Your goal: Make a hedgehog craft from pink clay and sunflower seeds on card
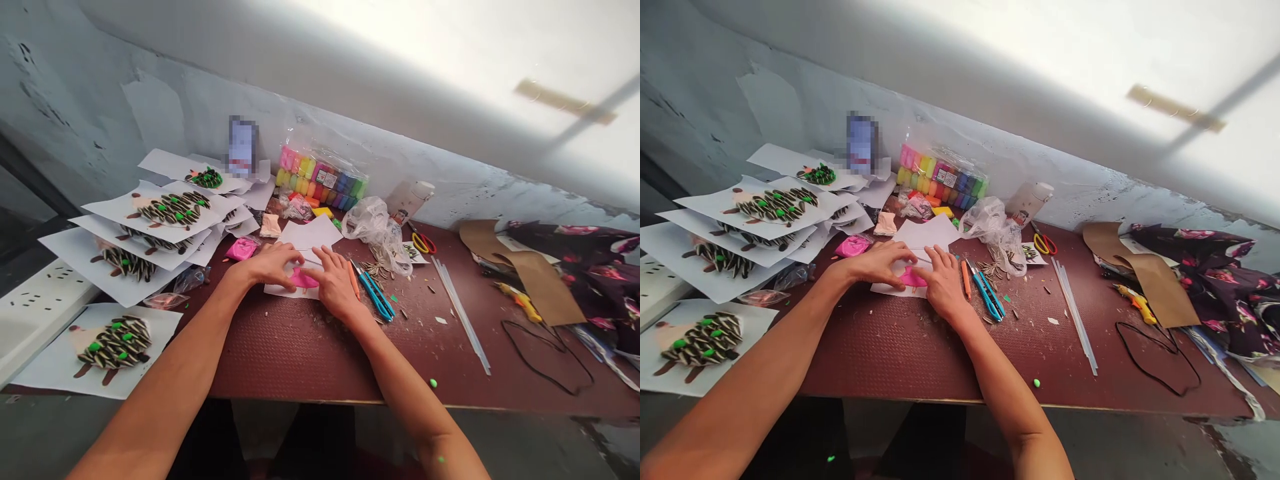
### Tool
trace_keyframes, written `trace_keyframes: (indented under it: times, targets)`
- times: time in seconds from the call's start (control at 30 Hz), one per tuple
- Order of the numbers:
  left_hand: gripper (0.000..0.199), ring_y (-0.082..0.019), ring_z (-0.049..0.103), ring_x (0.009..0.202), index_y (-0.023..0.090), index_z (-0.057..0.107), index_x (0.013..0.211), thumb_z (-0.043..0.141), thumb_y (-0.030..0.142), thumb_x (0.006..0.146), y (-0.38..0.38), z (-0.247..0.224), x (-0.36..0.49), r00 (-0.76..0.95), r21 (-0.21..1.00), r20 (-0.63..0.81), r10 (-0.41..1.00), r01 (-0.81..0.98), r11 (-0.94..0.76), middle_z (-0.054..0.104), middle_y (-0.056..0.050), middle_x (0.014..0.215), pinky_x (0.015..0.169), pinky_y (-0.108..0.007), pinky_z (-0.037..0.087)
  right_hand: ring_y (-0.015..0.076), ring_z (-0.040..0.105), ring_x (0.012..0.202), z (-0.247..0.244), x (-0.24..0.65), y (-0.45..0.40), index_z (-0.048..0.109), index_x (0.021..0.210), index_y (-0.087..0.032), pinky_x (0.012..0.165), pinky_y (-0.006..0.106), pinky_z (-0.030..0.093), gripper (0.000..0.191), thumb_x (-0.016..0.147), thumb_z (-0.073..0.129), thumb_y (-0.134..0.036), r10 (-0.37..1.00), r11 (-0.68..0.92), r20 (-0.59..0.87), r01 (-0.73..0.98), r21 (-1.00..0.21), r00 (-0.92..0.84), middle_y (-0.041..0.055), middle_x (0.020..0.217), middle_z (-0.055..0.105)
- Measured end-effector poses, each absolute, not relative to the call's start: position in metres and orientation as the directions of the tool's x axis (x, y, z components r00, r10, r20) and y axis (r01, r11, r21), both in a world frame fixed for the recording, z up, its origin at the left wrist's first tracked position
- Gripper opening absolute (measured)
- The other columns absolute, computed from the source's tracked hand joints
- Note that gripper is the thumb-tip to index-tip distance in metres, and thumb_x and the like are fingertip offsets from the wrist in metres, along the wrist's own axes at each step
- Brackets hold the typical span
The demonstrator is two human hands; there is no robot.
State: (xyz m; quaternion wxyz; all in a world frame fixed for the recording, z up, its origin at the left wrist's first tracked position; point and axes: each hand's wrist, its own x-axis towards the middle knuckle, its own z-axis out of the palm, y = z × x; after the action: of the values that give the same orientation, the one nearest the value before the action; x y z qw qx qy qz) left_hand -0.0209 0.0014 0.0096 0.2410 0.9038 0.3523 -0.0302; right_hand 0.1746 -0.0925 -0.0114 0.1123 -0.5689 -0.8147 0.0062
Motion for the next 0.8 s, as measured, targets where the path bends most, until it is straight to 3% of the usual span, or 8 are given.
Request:
trace_keyframes:
  times: [0.2, 0.8]
  targets:
    - [0.063, -0.034, 0.048, 0.131, 0.030, 0.062, 0.130, 0.073, 0.050, 0.071, 0.0010, 0.0096, -0.0210, 0.741, 0.424, -0.225, 0.632, 0.659, -0.622, 0.058, -0.007, 0.135, 0.111, -0.047, 0.037, 0.0290, 0.029, 0.154, -0.0091, 0.1763, -0.0982, 0.069, 0.132, -0.037, 0.122, 0.054, 0.026, 0.043, 0.099, 0.056, -0.012, 0.884, 0.459, 0.128, 0.886, -0.058, -0.450, 0.0050, 0.163, 0.042]
    - [0.064, -0.035, 0.046, 0.132, 0.027, 0.062, 0.130, 0.073, 0.049, 0.071, -0.0005, 0.0111, -0.0204, 0.739, 0.416, -0.239, 0.630, 0.664, -0.622, 0.058, -0.008, 0.137, 0.111, -0.048, 0.037, 0.0292, 0.034, 0.150, -0.0175, 0.1742, -0.0910, 0.069, 0.133, -0.038, 0.119, 0.053, 0.026, 0.044, 0.101, 0.052, -0.013, 0.947, 0.313, 0.108, 0.942, -0.120, -0.301, 0.0059, 0.157, 0.049]
